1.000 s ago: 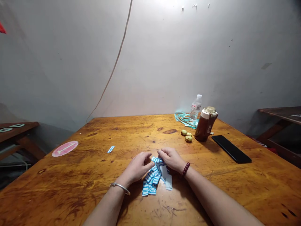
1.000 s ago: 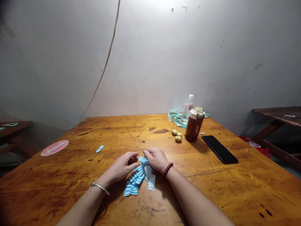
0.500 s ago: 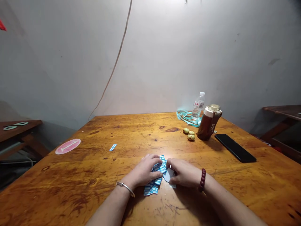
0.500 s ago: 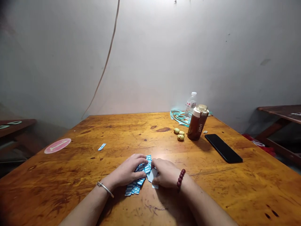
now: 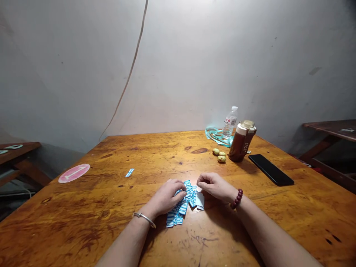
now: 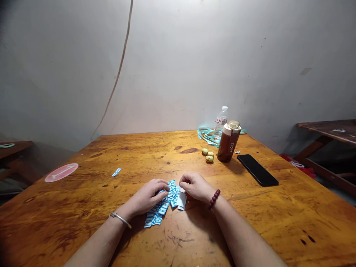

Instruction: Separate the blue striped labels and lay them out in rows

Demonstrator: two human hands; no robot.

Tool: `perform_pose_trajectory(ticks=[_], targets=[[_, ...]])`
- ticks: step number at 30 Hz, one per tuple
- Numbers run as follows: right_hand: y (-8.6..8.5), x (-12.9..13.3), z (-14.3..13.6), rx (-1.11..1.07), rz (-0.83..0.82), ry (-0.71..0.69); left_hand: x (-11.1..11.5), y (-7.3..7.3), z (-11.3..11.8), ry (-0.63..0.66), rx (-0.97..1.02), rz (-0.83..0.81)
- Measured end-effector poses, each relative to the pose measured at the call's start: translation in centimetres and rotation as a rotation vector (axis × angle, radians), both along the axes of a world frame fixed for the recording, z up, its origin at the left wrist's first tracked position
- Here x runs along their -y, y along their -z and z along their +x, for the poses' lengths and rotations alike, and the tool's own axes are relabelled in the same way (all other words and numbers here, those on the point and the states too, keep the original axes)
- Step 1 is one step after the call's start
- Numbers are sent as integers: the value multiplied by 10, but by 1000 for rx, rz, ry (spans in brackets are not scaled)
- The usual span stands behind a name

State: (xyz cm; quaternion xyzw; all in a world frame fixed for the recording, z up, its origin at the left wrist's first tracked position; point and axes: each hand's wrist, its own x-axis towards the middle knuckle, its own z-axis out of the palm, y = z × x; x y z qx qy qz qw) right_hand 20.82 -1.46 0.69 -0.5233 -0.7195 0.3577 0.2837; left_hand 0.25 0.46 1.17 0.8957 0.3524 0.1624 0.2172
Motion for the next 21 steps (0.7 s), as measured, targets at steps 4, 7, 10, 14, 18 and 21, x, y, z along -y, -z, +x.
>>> perform_pose_trajectory(ticks=[4,7,10,14,18,21], targets=[[0,9,2,233,-69,-142,0,0,0,-19,6,-22],[1,15,-1,416,26,-158,-1,1,-1,-16,1,-10],[0,16,-3,452,80,-157,-1,2,-1,-11,-5,7],[-2,11,4,377,70,-209,-1,1,-1,-9,-5,1],[-1,2,11,290,59,-169,0,-1,0,-2,2,1],[3,-4,10,234,87,-45,1,-1,0,1,4,9]])
